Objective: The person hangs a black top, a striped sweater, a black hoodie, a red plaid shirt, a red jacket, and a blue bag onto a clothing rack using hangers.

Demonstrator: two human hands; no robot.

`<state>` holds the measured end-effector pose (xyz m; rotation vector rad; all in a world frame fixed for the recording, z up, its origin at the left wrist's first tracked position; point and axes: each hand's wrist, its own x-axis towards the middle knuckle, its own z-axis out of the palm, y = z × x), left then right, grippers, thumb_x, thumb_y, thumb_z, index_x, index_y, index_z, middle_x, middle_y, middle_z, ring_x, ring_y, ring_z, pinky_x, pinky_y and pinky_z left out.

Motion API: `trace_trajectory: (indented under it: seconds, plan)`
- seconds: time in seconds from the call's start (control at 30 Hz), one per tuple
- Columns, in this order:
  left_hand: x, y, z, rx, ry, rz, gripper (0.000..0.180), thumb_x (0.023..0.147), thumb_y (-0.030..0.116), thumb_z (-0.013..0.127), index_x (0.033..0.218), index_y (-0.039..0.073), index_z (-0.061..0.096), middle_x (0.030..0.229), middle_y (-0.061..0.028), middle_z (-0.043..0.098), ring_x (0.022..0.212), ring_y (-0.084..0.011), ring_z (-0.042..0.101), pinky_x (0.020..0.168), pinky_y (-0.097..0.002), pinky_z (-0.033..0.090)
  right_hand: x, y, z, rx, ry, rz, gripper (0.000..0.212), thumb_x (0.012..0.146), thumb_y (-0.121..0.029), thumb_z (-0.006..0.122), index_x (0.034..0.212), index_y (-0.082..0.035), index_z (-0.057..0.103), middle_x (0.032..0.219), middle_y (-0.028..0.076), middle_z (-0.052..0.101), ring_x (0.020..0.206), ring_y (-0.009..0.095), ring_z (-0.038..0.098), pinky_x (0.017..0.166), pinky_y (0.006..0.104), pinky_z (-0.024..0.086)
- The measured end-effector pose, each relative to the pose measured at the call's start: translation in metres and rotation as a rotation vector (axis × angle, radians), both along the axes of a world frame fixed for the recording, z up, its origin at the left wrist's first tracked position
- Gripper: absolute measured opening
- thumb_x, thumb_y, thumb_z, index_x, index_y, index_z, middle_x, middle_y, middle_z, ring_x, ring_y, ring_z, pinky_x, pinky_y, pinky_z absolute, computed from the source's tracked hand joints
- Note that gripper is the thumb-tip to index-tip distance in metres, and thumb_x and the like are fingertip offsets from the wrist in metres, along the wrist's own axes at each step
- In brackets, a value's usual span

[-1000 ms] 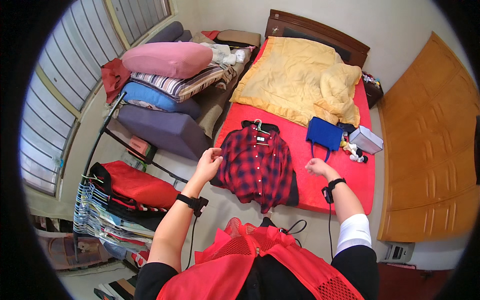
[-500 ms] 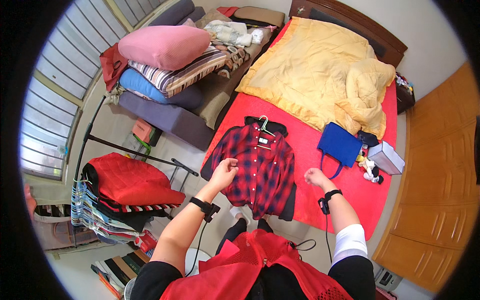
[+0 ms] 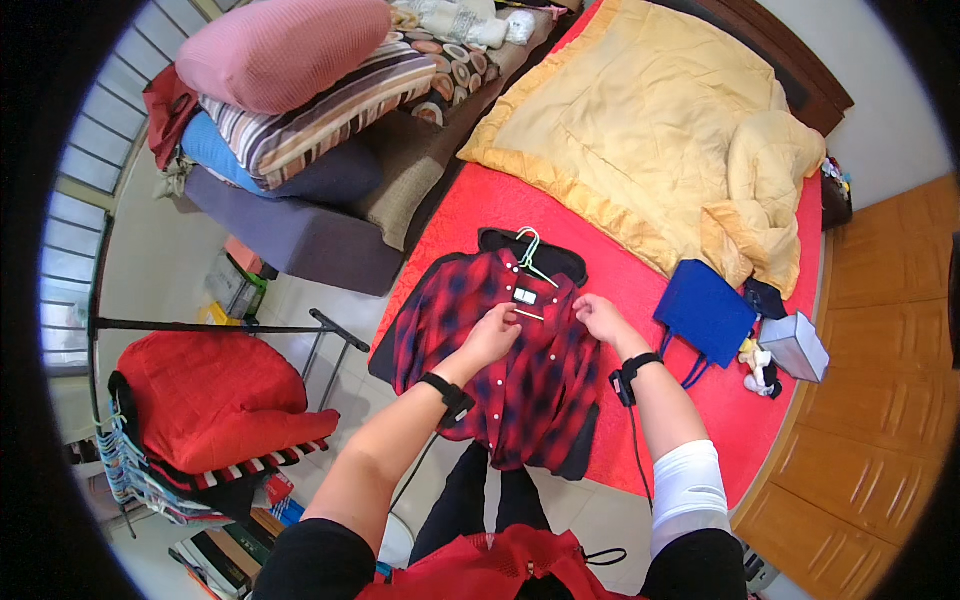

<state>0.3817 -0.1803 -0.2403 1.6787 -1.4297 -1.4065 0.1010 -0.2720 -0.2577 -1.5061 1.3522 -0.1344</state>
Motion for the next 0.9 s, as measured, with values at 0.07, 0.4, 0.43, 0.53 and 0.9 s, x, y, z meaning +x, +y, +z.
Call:
trace_trajectory:
  seconds: [0.07, 0.4, 0.43, 0.53, 0.9]
  plan:
    - [-0.009, -0.016, -0.019, 0.031, 0.052, 0.002, 0.047, 0.098, 0.010, 0.065, 0.140, -0.002, 0.049, 0.116, -0.0132, 0.066, 0.098, -0.0200, 0.067, 0.086, -0.0325, 0.056, 0.019, -0.019, -0.014, -0.219, 0.111, 0.046, 0.021, 0.095, -0.007, 0.062, 0.114, -0.001, 0.067, 0.099, 0.013, 0.072, 0.090, 0.023, 0.069, 0.084, 0.0348, 0.054]
    - [-0.028, -0.015, -0.050, 0.138, 0.171, 0.017, 0.053, 0.096, 0.012, 0.063, 0.144, -0.005, 0.046, 0.125, -0.0200, 0.066, 0.104, -0.0276, 0.070, 0.091, -0.0379, 0.055, 0.090, -0.087, -0.062, -0.139, 0.504, 0.326, 0.048, 0.087, -0.012, 0.060, 0.135, -0.017, 0.066, 0.132, 0.013, 0.068, 0.128, 0.033, 0.060, 0.105, 0.0498, 0.046]
    - [-0.028, -0.012, -0.049, 0.150, 0.179, 0.025, 0.053, 0.097, 0.012, 0.063, 0.144, -0.004, 0.045, 0.127, -0.0202, 0.065, 0.105, -0.0278, 0.069, 0.092, -0.0378, 0.055, 0.096, -0.088, -0.065, -0.127, 0.527, 0.337, 0.047, 0.088, -0.013, 0.060, 0.135, -0.017, 0.066, 0.132, 0.013, 0.069, 0.129, 0.033, 0.060, 0.107, 0.0511, 0.044]
    - [-0.026, -0.006, -0.049, 0.170, 0.175, 0.029, 0.053, 0.098, 0.011, 0.062, 0.146, -0.002, 0.043, 0.129, -0.0193, 0.063, 0.107, -0.0259, 0.067, 0.093, -0.0368, 0.055, 0.106, -0.089, -0.077, -0.090, 0.557, 0.313, 0.044, 0.090, -0.015, 0.059, 0.134, -0.018, 0.066, 0.130, 0.013, 0.070, 0.129, 0.032, 0.060, 0.108, 0.0534, 0.041]
    - [-0.026, -0.002, -0.031, 0.163, 0.175, 0.043, 0.052, 0.099, 0.011, 0.064, 0.146, 0.000, 0.043, 0.127, -0.0167, 0.062, 0.108, -0.0223, 0.065, 0.095, -0.0353, 0.053, 0.090, -0.108, -0.062, -0.001, 0.419, 0.325, 0.024, 0.094, -0.035, 0.068, 0.107, -0.015, 0.075, 0.105, 0.011, 0.076, 0.104, 0.030, 0.070, 0.089, 0.0488, 0.050]
